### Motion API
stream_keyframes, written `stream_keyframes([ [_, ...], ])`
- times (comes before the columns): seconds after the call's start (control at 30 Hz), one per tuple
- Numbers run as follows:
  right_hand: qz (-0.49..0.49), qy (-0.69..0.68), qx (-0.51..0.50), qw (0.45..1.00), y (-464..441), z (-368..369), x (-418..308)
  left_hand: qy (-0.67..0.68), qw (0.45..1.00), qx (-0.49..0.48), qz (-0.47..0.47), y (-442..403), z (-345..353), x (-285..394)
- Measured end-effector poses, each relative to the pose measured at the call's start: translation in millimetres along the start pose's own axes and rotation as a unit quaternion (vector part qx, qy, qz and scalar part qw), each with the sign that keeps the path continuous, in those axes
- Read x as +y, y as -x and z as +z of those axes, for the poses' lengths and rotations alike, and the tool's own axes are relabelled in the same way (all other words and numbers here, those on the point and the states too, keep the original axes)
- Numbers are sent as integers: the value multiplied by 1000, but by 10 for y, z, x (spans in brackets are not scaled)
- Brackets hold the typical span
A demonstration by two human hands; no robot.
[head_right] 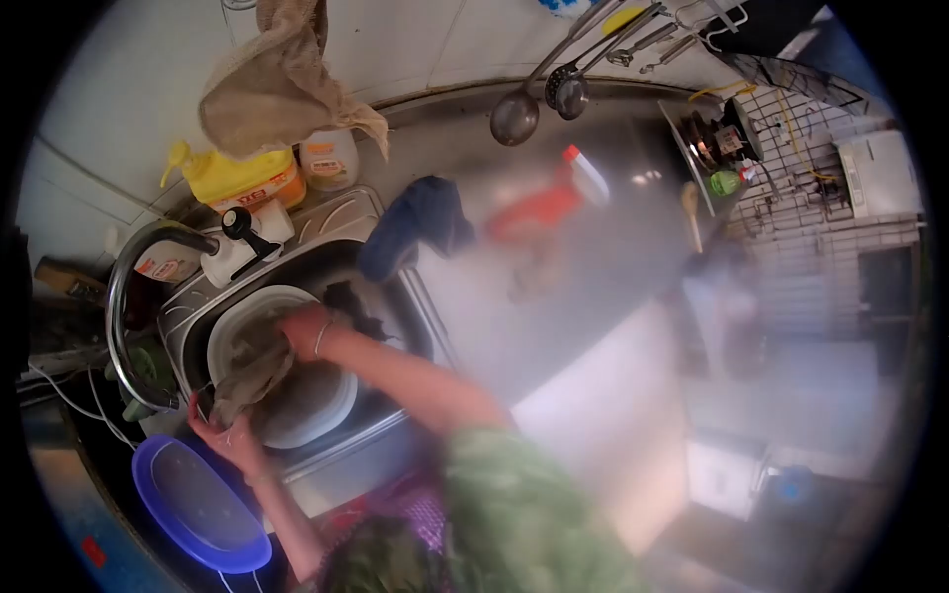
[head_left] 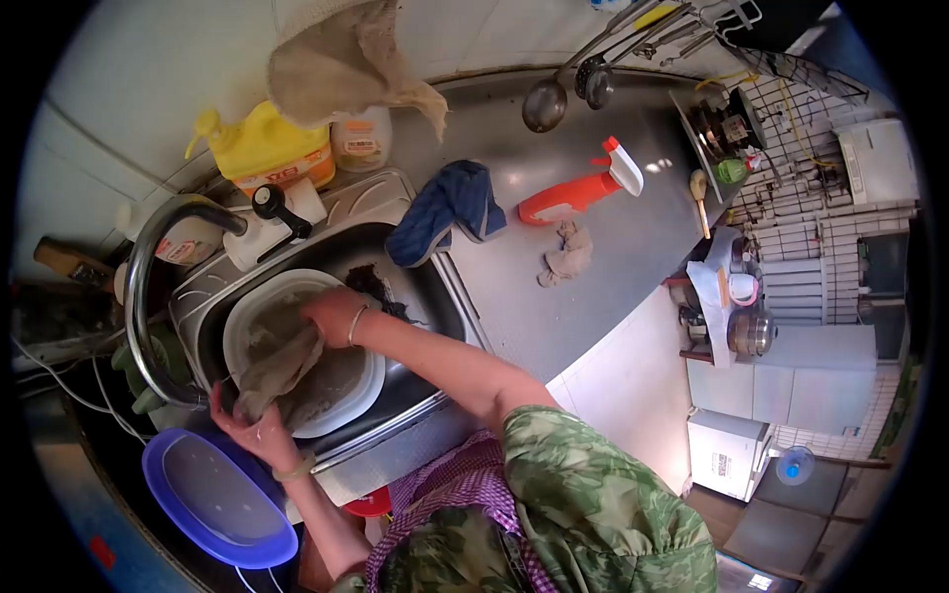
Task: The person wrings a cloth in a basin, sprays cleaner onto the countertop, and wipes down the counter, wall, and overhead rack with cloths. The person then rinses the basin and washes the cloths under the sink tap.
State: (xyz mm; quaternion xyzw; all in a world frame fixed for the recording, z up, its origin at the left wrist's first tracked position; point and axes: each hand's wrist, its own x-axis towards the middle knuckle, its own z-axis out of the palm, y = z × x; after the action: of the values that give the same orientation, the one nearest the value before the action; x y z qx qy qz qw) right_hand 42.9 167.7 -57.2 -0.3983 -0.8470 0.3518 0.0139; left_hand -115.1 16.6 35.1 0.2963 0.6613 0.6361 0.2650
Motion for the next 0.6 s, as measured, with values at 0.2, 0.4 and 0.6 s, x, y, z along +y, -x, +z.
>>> stream_keyframes([
  [0.2,-27,-29,54,998,366,-773,-80,-81,996,34,0,-89,-299,-183],
  [0.4,-2,115,138,984,439,-584,-5,-63,996,64,-18,80,-388,-241],
  [0.6,-44,171,130,976,129,528,99,-324,943,-62,38,-29,249,-847],
])
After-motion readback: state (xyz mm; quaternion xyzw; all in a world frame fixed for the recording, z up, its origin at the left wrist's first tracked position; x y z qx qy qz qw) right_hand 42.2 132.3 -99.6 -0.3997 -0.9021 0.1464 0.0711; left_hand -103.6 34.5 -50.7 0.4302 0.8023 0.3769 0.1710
